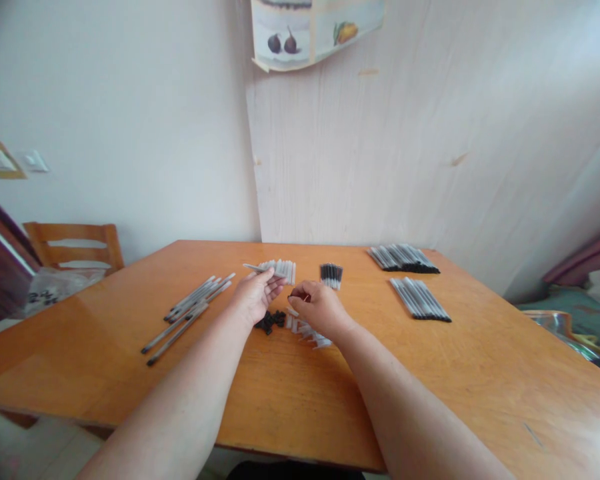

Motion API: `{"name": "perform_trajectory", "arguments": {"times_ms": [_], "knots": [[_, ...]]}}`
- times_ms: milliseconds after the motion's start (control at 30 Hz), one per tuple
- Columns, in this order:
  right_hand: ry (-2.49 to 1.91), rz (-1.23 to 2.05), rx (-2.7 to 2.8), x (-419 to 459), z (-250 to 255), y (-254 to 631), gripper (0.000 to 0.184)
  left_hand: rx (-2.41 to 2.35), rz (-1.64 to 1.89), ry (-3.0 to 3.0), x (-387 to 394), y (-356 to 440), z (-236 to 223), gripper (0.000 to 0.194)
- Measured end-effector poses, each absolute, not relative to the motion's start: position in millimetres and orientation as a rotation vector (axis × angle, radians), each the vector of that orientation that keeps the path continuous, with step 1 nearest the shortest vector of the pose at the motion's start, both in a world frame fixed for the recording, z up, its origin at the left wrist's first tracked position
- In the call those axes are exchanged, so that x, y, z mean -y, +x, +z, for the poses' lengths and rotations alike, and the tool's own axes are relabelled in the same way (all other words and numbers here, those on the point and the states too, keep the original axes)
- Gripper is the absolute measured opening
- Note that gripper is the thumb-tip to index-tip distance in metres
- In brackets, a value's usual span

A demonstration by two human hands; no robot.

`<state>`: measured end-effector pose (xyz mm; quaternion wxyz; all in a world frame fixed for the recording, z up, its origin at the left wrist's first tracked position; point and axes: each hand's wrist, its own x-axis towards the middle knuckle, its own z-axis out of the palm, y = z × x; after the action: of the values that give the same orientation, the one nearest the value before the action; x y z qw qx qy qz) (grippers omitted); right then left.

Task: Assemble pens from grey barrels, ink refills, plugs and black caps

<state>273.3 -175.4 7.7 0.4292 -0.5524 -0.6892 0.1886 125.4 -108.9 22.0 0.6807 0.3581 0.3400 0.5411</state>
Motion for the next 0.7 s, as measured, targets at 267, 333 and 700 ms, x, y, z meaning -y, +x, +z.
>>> {"name": "perform_trajectory", "arguments": {"times_ms": [267,333,700], "knots": [[-1.353,0.204,2.23,194,16,263,0.012,-0.803,1.26,0.763,102,123,20,0.015],[-1.331,0.158,2.279,196,17,259,0.012,-0.804,1.256,0.765,101,123,20,0.015],[-1.353,0.062,2.309,193,13,254,0.014,-0.794,1.236,0.761,101,123,19,0.015]]}}
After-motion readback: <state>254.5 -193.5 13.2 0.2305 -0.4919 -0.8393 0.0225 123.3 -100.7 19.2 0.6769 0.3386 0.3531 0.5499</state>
